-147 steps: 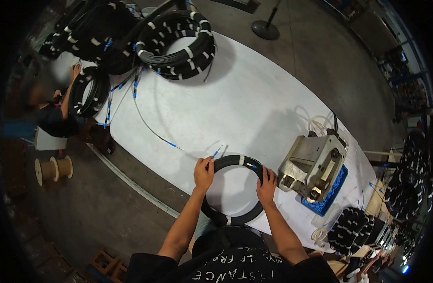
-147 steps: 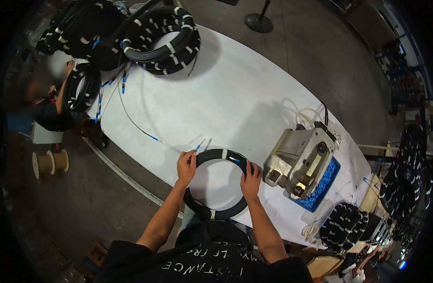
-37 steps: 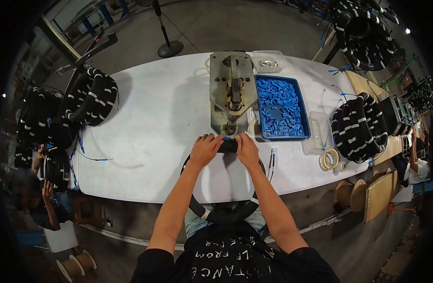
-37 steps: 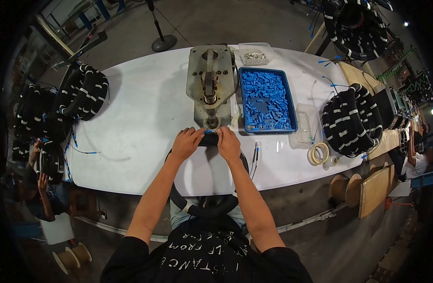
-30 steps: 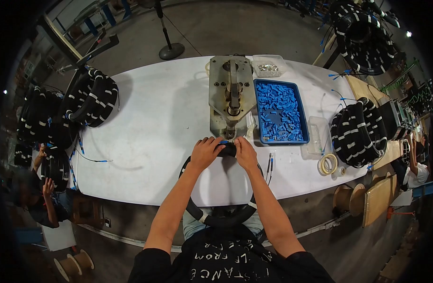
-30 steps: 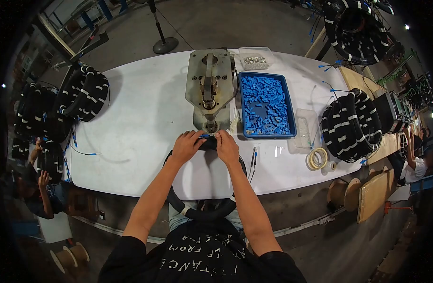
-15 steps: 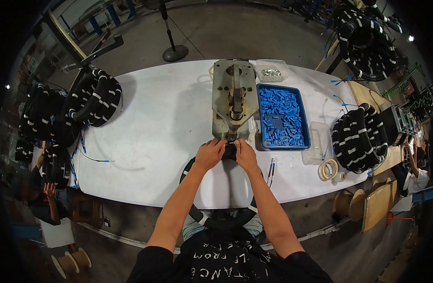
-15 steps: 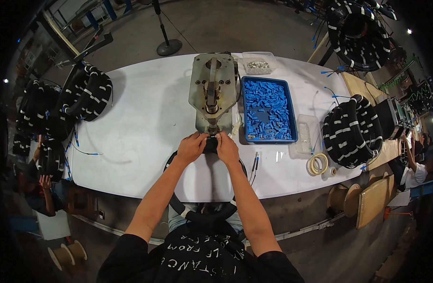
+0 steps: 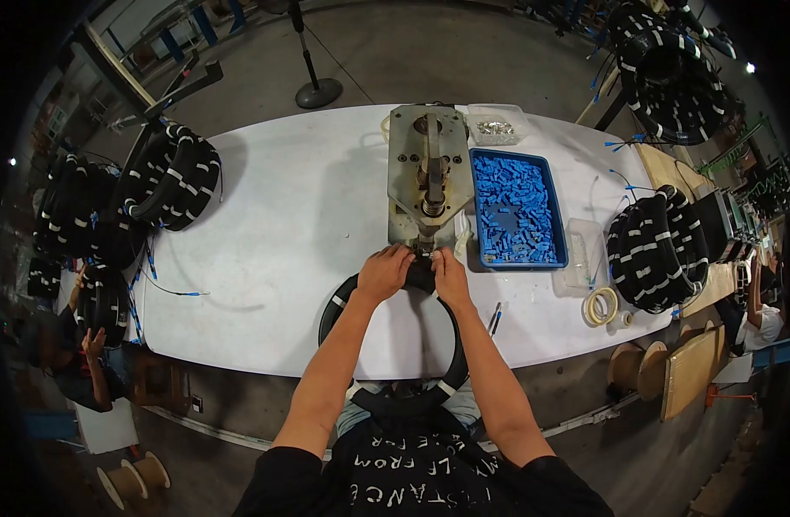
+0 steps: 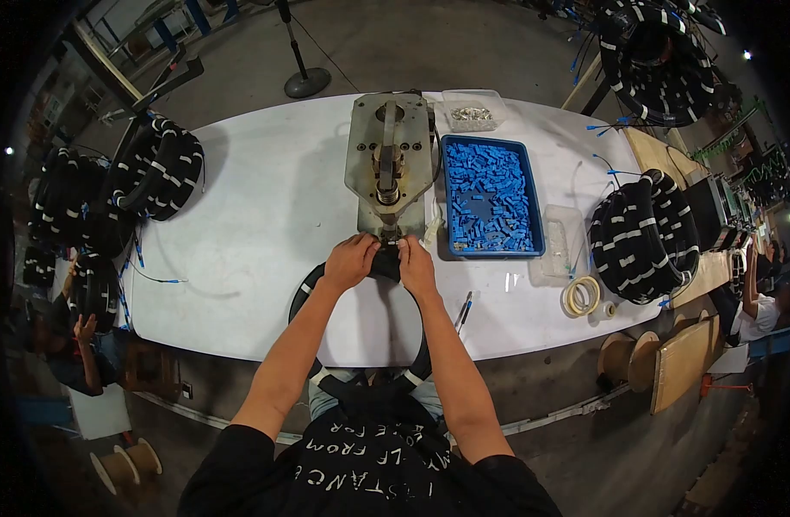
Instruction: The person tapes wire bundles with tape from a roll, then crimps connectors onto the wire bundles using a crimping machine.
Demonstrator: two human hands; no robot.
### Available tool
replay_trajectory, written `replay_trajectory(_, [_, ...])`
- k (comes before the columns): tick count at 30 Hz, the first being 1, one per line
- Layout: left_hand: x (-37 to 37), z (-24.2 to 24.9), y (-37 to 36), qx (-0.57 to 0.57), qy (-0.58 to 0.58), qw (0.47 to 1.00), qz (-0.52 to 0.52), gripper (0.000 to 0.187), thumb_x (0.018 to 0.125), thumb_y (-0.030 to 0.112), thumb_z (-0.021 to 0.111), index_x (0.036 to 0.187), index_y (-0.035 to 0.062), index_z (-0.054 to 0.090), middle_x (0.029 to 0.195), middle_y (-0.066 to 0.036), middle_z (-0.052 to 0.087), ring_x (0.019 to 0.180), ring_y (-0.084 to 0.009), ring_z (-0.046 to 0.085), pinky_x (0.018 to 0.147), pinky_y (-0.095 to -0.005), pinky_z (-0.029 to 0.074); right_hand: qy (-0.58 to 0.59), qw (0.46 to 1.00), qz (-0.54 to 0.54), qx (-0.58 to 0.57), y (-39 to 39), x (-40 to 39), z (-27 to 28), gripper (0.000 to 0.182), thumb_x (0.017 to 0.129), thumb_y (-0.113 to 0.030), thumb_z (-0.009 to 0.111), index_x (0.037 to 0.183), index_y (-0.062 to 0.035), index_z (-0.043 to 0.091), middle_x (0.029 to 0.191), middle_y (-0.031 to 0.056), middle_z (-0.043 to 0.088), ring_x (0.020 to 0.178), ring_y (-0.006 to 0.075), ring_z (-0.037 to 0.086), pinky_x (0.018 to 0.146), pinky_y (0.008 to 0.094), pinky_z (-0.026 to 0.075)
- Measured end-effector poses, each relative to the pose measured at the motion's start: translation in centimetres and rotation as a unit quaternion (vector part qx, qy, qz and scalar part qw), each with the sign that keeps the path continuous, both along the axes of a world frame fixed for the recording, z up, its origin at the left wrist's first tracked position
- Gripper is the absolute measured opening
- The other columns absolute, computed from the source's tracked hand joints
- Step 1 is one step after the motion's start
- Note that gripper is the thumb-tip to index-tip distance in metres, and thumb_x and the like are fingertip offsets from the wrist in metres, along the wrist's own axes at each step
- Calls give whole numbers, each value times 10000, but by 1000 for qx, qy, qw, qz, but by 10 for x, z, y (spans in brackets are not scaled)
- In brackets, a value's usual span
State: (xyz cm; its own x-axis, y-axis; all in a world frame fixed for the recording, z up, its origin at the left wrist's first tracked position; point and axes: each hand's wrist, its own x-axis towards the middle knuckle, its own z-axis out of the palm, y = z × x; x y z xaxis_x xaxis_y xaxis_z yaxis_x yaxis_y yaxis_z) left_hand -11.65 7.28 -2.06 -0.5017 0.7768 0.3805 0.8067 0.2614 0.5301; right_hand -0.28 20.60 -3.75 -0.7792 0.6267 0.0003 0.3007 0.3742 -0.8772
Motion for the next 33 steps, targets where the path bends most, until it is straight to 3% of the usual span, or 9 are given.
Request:
replay_trajectory(8, [-4,-6,5,-58,-6,998,37,187,964,171,487,957,-4,553,894,-184,656,794,-368,651,679,-451,531,20,999,25,-31,16,-11,-13,314,1036,-304,417,966,-29,553,705,119,570,656,271,577,650,377,456])
replay_trajectory(10, [-2,-4,6,-63,-14,997,50,186,956,166,491,970,-6,559,887,-184,666,784,-370,657,675,-454,536,-3,995,37,-90,18,-11,-13,322,1050,-295,402,935,-17,514,720,44,507,683,156,492,671,294,425])
replay_trajectory(14, [-1,-9,7,-85,0,994,72,183,949,168,502,985,-1,562,852,-188,669,769,-366,661,667,-453,538,17,992,49,-111,19,-12,-20,328,1053,-302,400,934,-19,516,726,32,503,692,141,484,678,285,419])
replay_trajectory(17, [-1,-14,9,-41,43,995,79,192,946,182,507,988,3,562,809,-184,666,723,-362,661,638,-451,541,33,990,48,-128,20,-12,-25,328,1057,-301,396,932,-24,519,741,22,499,714,132,479,695,273,413])
replay_trajectory(19, [1,-10,8,-54,27,995,83,201,944,198,511,973,5,562,785,-173,663,684,-360,658,606,-447,542,62,991,45,-111,20,-12,-31,355,1042,-336,393,961,-29,552,720,69,569,699,194,557,689,318,448])
replay_trajectory(22, [1,-10,9,-36,38,995,85,198,938,204,518,952,11,561,773,-161,659,663,-362,654,591,-447,541,63,990,46,-119,21,-13,-35,345,1044,-319,394,961,-24,552,724,64,563,701,181,552,696,311,447])
replay_trajectory(33, [-1,-7,11,-97,30,991,88,211,942,224,504,963,24,571,798,-150,669,718,-346,665,642,-453,545,67,986,39,-145,20,-13,-37,333,1040,-307,409,954,-17,547,742,51,538,707,164,522,700,299,439])
